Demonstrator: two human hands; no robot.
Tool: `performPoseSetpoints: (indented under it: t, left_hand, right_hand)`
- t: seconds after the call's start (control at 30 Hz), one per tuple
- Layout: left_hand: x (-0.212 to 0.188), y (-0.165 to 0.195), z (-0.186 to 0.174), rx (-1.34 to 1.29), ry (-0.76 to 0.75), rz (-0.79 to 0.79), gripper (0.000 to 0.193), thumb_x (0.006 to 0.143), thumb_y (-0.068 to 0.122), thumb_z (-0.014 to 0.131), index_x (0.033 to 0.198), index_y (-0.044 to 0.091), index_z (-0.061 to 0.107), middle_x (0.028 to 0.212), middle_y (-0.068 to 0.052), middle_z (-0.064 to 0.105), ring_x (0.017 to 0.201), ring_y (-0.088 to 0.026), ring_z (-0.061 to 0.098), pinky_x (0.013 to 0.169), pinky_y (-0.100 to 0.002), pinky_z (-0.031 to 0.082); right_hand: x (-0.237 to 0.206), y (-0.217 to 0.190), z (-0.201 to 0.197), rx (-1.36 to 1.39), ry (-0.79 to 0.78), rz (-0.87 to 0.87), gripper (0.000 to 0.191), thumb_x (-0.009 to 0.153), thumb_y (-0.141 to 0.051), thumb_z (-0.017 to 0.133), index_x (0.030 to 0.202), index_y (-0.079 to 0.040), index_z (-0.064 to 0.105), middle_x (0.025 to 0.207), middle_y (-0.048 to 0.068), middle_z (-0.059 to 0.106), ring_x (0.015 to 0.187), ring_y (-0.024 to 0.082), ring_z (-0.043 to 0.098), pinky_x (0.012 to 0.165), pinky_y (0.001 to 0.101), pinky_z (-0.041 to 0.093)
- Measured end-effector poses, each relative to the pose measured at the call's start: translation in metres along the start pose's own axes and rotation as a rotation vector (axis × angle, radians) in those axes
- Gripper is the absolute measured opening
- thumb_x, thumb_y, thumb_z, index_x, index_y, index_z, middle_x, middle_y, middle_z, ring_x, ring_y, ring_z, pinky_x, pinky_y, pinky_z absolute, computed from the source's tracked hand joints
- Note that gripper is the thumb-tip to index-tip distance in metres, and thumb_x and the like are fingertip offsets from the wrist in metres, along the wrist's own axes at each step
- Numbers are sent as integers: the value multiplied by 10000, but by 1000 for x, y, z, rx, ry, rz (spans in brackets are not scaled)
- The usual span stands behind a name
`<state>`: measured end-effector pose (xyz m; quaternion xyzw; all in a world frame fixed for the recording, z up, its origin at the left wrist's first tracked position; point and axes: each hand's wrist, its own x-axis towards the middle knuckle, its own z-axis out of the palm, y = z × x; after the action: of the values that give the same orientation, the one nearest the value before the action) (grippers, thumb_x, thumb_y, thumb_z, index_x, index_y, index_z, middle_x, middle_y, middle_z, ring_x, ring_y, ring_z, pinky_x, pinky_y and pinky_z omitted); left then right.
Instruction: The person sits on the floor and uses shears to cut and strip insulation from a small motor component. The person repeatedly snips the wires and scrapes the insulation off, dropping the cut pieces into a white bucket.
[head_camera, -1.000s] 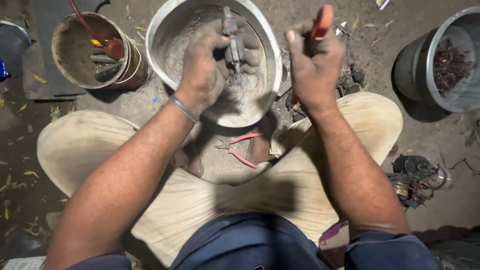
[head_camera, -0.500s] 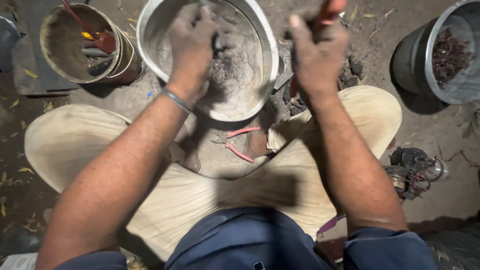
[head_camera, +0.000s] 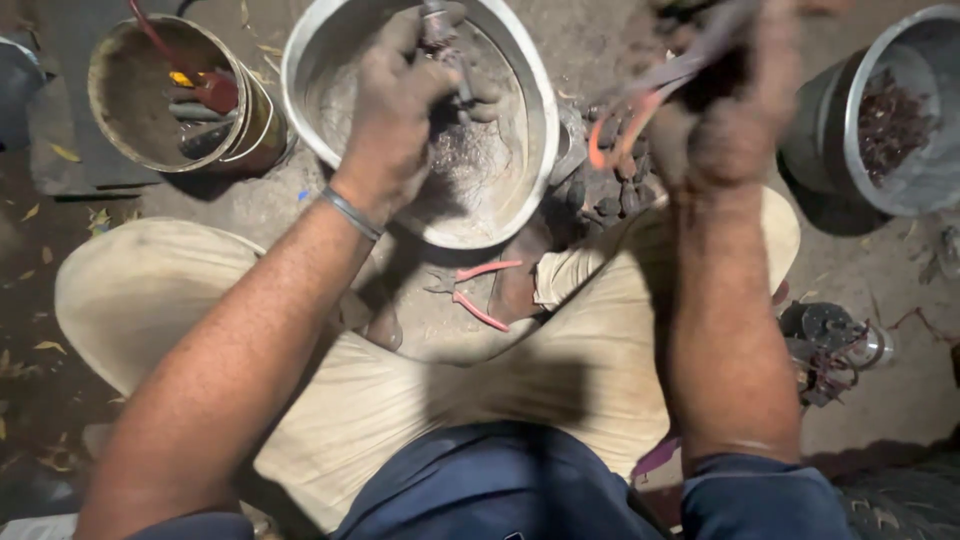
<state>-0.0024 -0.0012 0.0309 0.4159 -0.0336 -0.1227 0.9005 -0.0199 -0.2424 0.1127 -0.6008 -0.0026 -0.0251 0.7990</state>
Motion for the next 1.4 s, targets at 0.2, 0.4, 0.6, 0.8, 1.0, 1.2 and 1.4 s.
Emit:
performPoseSetpoints:
  t: [0.2,0.4,0.6,0.8,1.0,1.2,1.4]
  left_hand:
    - [-10,20,12,636,-243,289,490,950,-1,701,1418,-42,560,1237,-141,626,1149,-278,651,1036,-404,570]
    - [-22,27,19,72,-267,-52,564,966,46,711,1489,-1,506,1194,-31,576,1156,-225,751,1040,-355,636]
    - [-21,23,18,315,-178,-58,601,915,71,741,1475,19,531,1301,-102,675,1126,-189,723,1019,-317,610]
    - [-15,12,16,331,-203,50,663,913,86,842,1490,40,518,1386,-74,633,1277,-160,636,1131,-316,562]
    - [-16,8,15,503,-144,42,661,882,112,872,1454,10,556,1398,-67,615,1295,-140,607,1125,-292,554]
    - [-14,-3,9,413,-139,31,680,901,106,842,1490,-8,523,1324,-114,670,1210,-152,667,1070,-298,595]
    - [-12,-8,4,466,-145,23,644,906,13,672,1518,-10,473,1400,-110,658,1233,-159,690,1075,-297,602]
  right_hand:
    - [-6,15,5,-231,42,10,180,1066,-142,674,1135,24,669,1036,121,732,895,187,709,810,318,589]
    - [-18,5,-5,-39,-77,-171,211,1035,-146,683,1170,-10,595,1054,109,688,956,227,723,908,369,627]
    - [-25,18,2,-187,-116,-33,225,1028,-137,719,1146,25,615,1086,158,732,991,248,763,923,377,642]
    - [-23,21,0,-312,-184,-105,141,1045,-71,718,1107,28,639,1083,136,717,982,189,726,893,302,614]
    - [-25,23,4,-363,-195,-77,139,1028,-47,718,1134,9,648,1122,108,723,979,155,705,885,285,599]
    - [-24,28,5,-503,-155,-63,156,1021,-79,738,1138,8,682,1087,84,736,976,130,697,892,280,587]
    - [-19,36,5,-513,-126,-45,164,1030,-101,743,1138,1,674,1074,52,718,980,106,679,912,265,578]
